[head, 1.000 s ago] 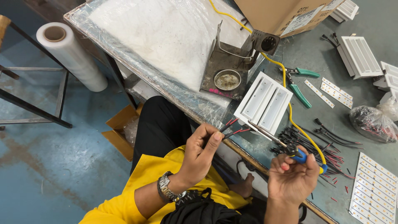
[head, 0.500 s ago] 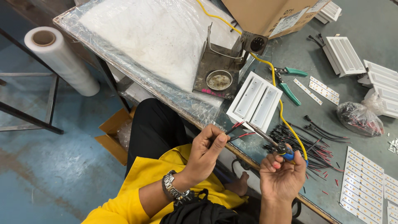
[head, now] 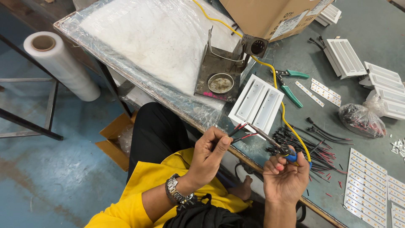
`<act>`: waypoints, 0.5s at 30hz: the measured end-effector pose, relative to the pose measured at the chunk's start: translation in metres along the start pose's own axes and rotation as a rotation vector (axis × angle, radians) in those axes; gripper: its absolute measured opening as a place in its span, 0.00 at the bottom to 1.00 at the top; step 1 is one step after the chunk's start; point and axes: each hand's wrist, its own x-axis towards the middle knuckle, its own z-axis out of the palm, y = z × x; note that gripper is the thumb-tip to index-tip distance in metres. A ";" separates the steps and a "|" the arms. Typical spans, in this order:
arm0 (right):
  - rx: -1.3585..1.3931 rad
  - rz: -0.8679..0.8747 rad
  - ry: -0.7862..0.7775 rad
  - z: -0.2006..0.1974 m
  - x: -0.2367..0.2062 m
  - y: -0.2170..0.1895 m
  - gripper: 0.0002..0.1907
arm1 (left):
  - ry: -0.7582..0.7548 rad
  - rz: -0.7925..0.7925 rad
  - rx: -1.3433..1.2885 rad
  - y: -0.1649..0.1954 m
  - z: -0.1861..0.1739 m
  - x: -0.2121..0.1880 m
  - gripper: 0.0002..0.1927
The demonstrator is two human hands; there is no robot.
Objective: The person strips the ends of black and red wires, applies flux from a small metal tin, and solders the exposed ends using a soldering iron. The person then places the finished wires on the table.
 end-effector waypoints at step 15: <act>0.014 0.008 0.001 0.003 -0.001 0.001 0.15 | -0.014 -0.016 -0.002 -0.003 0.001 0.004 0.12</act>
